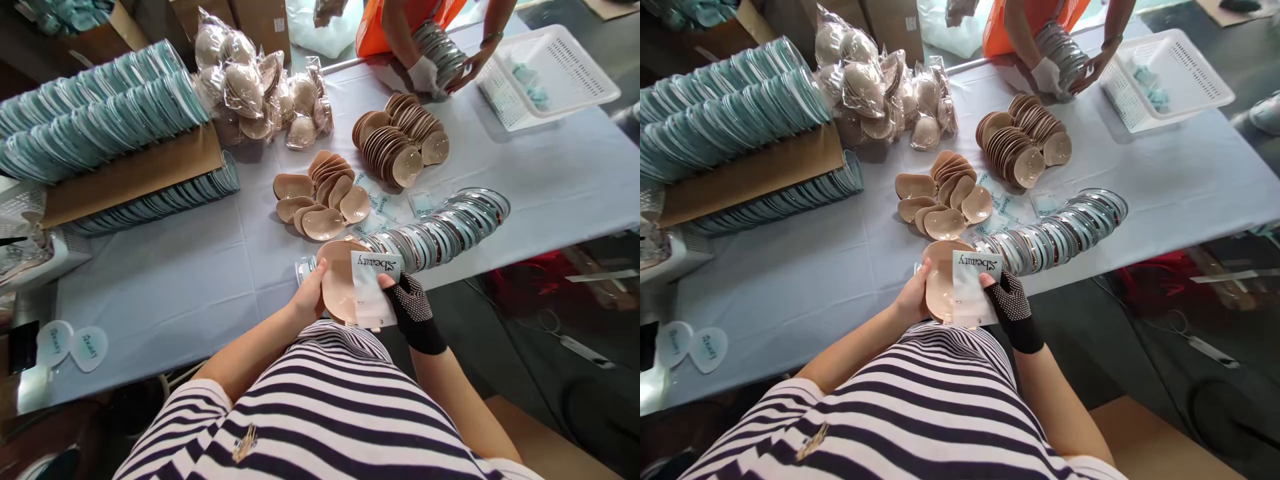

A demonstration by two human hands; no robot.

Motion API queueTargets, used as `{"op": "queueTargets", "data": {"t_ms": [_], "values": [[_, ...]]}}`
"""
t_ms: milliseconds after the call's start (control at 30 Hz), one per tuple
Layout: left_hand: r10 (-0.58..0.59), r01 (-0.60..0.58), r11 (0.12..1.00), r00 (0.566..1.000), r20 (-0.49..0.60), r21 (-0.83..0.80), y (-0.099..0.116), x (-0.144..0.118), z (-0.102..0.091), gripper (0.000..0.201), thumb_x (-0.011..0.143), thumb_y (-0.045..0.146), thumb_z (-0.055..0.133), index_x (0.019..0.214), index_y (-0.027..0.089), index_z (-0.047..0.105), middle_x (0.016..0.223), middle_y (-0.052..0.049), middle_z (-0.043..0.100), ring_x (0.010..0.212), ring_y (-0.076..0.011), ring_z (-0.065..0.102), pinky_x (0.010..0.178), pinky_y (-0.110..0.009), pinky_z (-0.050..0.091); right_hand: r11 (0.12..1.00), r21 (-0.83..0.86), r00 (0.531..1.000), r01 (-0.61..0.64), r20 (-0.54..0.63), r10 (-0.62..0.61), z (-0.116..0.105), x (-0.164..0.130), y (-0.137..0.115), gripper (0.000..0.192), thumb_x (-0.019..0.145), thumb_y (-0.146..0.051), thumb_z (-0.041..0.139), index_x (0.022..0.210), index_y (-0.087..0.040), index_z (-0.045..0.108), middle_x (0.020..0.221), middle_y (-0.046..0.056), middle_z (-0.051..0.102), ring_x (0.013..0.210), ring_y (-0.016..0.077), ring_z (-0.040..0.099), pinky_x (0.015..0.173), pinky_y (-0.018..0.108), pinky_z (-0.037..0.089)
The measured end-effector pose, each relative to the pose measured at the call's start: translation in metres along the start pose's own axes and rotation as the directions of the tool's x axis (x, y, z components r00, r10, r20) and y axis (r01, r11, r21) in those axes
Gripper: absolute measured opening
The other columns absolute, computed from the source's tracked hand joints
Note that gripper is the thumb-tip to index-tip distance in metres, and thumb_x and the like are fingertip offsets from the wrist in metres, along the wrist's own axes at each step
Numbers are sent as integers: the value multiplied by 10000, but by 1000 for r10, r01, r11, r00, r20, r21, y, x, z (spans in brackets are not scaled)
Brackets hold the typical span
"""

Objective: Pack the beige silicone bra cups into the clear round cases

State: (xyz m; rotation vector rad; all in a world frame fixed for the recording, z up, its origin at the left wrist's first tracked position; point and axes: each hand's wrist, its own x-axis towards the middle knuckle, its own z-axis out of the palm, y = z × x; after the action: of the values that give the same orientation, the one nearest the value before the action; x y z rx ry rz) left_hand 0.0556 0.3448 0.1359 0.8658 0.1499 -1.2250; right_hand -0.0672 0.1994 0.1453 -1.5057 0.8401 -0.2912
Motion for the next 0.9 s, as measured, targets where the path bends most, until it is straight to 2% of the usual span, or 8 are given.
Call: {"op": "queueTargets", "data": {"t_ms": [133,267,467,633,767,833,900], "values": [[-31,26,998,994,107,50,7,-32,-18,699,797,685,618,1302,202,607,1256,-110,683,1282,-376,539,1069,-490,438,994,65,995,-94,35,91,12,-25,-5,397,808,-567,651,970,-210,712,876,71,754,858,293,703,725,387,584],[-23,16,998,992,125,54,12,-49,-32,668,806,636,631,1302,190,606,1232,-112,693,1263,-375,555,1055,-484,453,993,72,996,-91,32,89,24,-46,1,437,827,-571,636,1066,-213,712,990,76,757,859,287,705,703,375,584],[-24,20,999,994,110,42,21,-59,-38,584,780,556,673,1230,185,639,1231,-100,695,1284,-366,539,1056,-456,458,990,127,995,-60,-68,69,35,-60,7,436,851,-530,635,1148,-217,696,1062,76,750,906,290,707,781,394,588],[-88,89,996,994,71,-13,23,-63,-46,608,754,601,704,1201,195,638,1249,-96,687,1319,-342,514,1103,-443,421,984,167,997,-63,-39,70,42,-60,5,429,828,-515,662,1129,-211,689,1061,84,749,928,304,708,775,408,594],[-99,99,995,990,96,13,24,-65,-45,649,763,649,670,1238,210,624,1257,-96,681,1333,-337,502,1119,-444,408,985,164,998,-62,-15,65,48,-57,3,383,789,-499,703,1050,-219,697,1052,77,753,907,295,712,751,393,592],[-64,58,996,994,92,65,24,-63,-41,689,759,670,651,1259,197,616,1255,-107,681,1315,-348,514,1098,-451,428,992,121,999,-22,-24,26,51,-54,2,391,780,-498,708,1055,-221,691,1085,77,746,943,293,705,779,396,588],[78,-82,992,996,41,94,22,-58,-38,703,763,619,669,1342,236,557,1312,-77,653,1306,-330,524,1077,-435,447,998,65,999,22,-48,-19,54,-51,1,411,780,-495,704,1087,-223,678,1117,77,737,981,288,694,817,403,581]]}}
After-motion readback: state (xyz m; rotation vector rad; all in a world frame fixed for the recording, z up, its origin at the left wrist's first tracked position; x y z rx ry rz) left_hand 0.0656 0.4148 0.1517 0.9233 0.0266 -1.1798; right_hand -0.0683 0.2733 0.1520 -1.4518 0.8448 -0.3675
